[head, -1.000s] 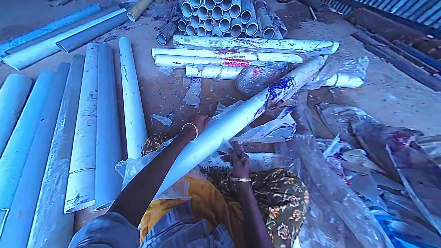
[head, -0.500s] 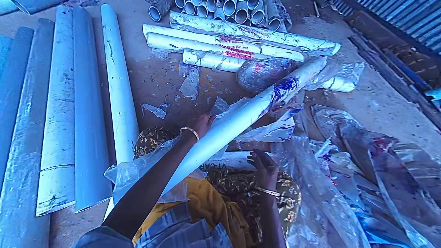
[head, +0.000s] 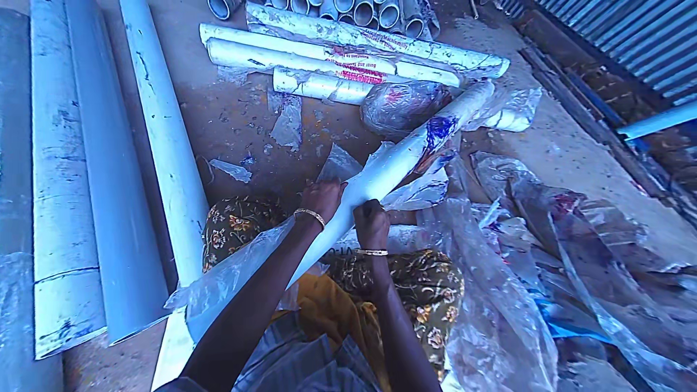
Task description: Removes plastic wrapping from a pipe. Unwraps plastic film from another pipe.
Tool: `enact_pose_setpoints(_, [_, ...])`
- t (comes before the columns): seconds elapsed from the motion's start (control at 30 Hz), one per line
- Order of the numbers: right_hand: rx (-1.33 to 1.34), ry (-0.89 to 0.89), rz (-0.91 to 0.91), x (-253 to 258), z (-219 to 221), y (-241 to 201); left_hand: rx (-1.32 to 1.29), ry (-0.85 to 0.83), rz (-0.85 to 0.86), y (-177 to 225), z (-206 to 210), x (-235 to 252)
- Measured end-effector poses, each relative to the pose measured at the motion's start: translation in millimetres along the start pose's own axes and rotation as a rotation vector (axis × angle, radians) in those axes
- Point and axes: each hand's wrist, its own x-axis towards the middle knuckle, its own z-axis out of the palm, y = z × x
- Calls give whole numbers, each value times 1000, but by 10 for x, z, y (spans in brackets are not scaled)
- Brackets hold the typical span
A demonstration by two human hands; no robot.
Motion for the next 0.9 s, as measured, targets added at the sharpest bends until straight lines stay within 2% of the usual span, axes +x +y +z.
enact_pose_setpoints(0.07, [347,53,83,7,21,290,-23,-25,-14,-39,-28,30])
enact_pose_setpoints(0.13, [674,77,242,13,-87,575,-28,-22,-15,-69,-55,45])
enact_pose_setpoints(0.2, [813,3,282,43,-252,778,-26,-32,-22,-59,-74,73])
enact_pose_setpoints(0.3, [731,-112,52,57,-376,648,-16,-21,-11,-21,-20,55])
enact_pose_setpoints(0.4, [374,-78,-141,126,-287,330,12,-20,-7,43,9,-2])
enact_pose_setpoints(0.5, [-70,-34,-117,37,-230,5,23,-17,-14,107,30,-50])
enact_pose_setpoints(0.57, [-163,-35,-66,-33,-192,-101,30,-29,-17,138,45,-63])
enact_pose_setpoints(0.7, [-156,-65,17,-4,-142,-131,61,-27,-2,161,49,-75])
enact_pose_setpoints(0.77, [-113,-47,12,26,-119,-4,53,-12,-2,102,24,-69])
enact_pose_setpoints(0.83, [28,-20,54,47,-125,216,11,-19,-10,27,7,-29])
enact_pose_setpoints(0.9, [341,2,122,75,-63,386,-12,-68,-24,23,-17,-16])
